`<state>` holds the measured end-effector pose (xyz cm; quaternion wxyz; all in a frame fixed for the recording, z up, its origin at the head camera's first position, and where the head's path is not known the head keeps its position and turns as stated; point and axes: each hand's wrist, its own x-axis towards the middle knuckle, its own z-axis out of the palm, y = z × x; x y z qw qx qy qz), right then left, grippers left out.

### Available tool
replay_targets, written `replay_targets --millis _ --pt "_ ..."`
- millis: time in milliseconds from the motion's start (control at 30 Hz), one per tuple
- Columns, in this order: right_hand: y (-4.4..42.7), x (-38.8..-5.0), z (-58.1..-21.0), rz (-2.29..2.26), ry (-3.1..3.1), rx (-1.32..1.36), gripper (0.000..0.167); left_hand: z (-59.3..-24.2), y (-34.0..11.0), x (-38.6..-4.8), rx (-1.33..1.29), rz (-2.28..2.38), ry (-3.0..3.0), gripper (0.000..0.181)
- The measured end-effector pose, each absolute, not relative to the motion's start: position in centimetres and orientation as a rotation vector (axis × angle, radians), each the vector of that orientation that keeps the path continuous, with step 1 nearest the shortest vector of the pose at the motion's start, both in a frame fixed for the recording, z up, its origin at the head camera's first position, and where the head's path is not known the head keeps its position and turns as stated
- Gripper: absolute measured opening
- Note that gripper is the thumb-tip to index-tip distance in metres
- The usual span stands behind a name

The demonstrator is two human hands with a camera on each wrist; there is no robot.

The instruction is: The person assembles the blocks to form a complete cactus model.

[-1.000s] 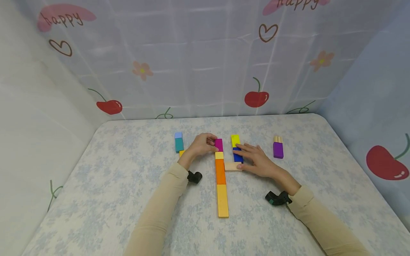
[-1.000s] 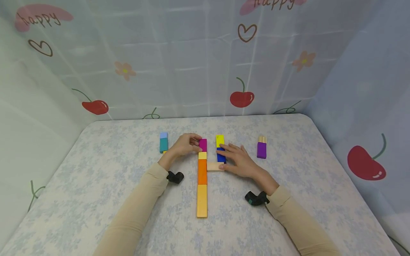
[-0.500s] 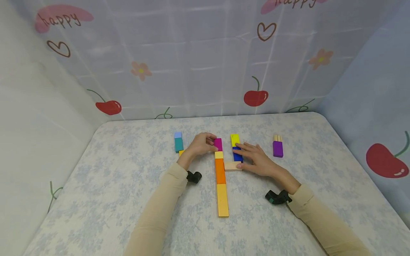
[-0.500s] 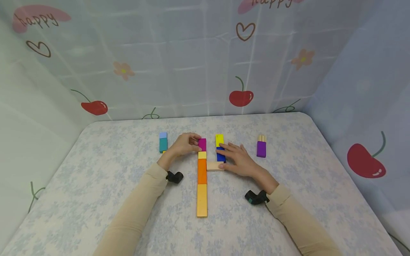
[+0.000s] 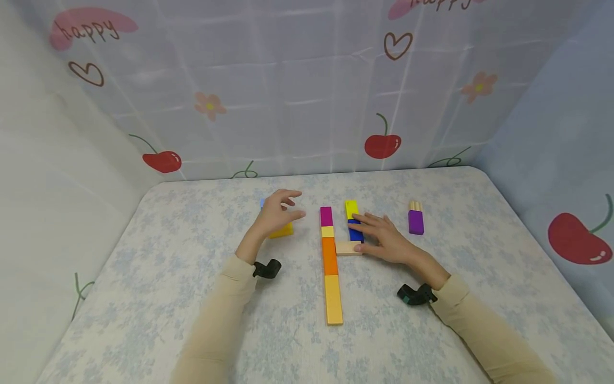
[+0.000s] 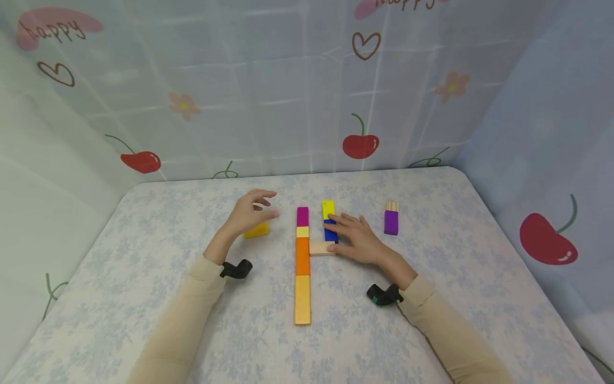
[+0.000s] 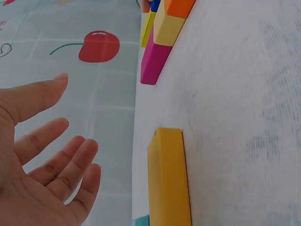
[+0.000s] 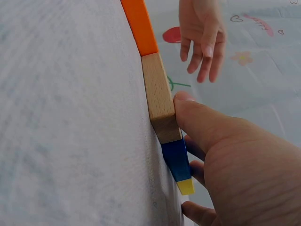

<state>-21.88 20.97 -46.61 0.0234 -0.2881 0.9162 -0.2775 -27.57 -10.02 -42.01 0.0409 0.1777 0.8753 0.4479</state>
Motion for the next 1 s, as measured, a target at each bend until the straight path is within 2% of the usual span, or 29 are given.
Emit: replay_targets --millis 267,567,1000 --pt "21.1 -21.8 -46.6 -0.861 2.836 -0.885 0.057 -42.5 -11.3 -26.7 0.617 1.378 2.687 0.051" --pt "21.0 -22.0 -46.7 -0.866 2.828 -0.878 0.057 -43.5 -9.3 -25.0 0.835 1.154 2.719 0.056" --pt "21.0 -22.0 -46.8 -0.882 2.835 -0.902 0.056 -44.3 -7.3 -23.3 0.963 0.836 2.590 0.071"
